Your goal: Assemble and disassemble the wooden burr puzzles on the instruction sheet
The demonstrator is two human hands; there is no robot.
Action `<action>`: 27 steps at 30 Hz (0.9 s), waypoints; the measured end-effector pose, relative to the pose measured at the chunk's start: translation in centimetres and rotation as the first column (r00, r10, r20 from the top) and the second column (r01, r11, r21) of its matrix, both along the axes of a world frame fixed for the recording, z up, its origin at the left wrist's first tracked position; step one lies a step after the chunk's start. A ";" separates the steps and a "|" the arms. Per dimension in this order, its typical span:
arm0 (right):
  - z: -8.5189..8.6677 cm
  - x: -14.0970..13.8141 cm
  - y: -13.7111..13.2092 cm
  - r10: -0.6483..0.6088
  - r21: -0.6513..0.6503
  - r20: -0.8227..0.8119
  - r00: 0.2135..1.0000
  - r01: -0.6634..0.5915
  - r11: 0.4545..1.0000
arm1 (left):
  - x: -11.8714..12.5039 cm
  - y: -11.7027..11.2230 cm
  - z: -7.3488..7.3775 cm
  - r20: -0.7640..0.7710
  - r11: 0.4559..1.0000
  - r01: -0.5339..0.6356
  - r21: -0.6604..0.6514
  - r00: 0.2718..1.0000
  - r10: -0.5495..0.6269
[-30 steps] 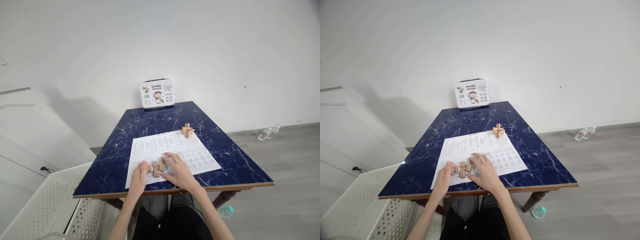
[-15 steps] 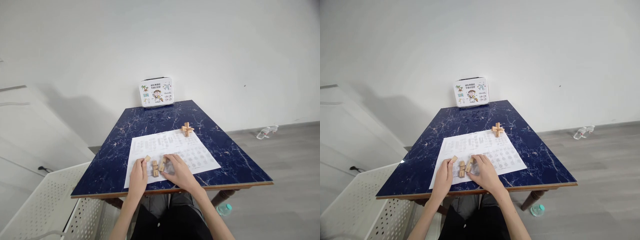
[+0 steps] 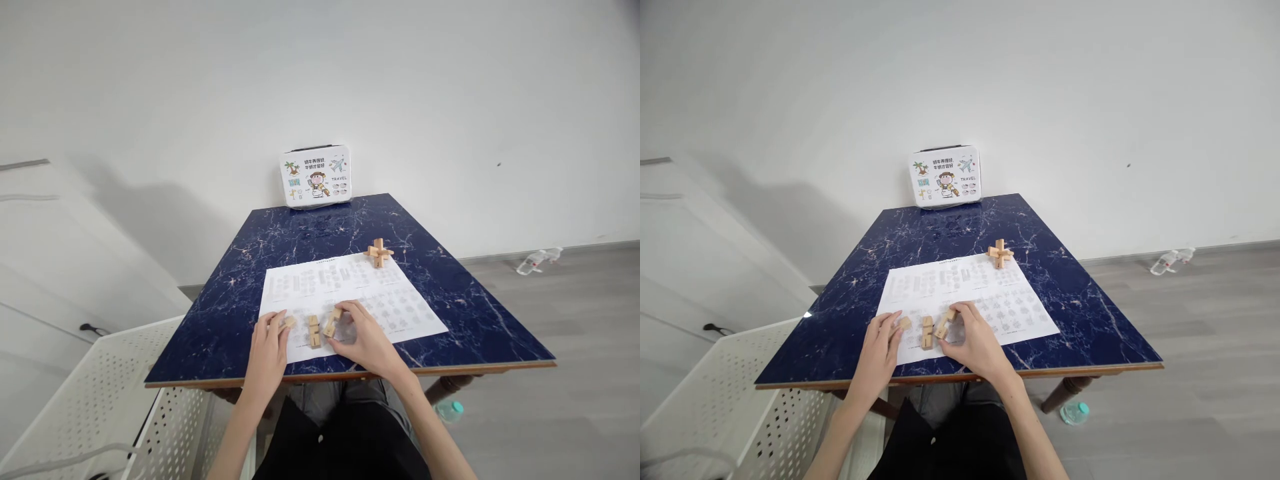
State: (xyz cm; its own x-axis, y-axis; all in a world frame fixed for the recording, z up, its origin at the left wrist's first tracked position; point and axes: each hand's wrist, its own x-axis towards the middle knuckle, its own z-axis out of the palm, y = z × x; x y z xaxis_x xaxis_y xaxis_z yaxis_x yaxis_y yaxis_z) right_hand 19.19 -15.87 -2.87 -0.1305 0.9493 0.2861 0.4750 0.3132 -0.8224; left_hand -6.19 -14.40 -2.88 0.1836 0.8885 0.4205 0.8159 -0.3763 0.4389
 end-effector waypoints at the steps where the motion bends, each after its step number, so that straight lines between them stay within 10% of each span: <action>1: 0.0 0.0 0.0 0.007 -0.010 -0.009 1.000 -0.007 1.000 | -0.1 -0.2 0.1 0.015 1.000 0.005 -0.021 1.000 -0.004; 6: 0.0 0.2 0.1 0.009 -0.036 -0.081 0.997 -0.012 0.999 | -0.2 -1.5 1.6 -0.020 1.000 0.009 0.002 1.000 -0.009; 15: 0.7 0.5 -0.1 0.073 -0.058 -0.213 0.974 -0.088 0.994 | 1.0 1.7 2.8 -0.181 0.928 0.326 -0.182 0.916 -0.357; 27: 0.2 1.2 0.2 0.039 -0.126 -0.317 0.948 -0.083 0.989 | 4.2 0.1 3.3 0.017 0.938 0.318 -0.140 0.948 -0.319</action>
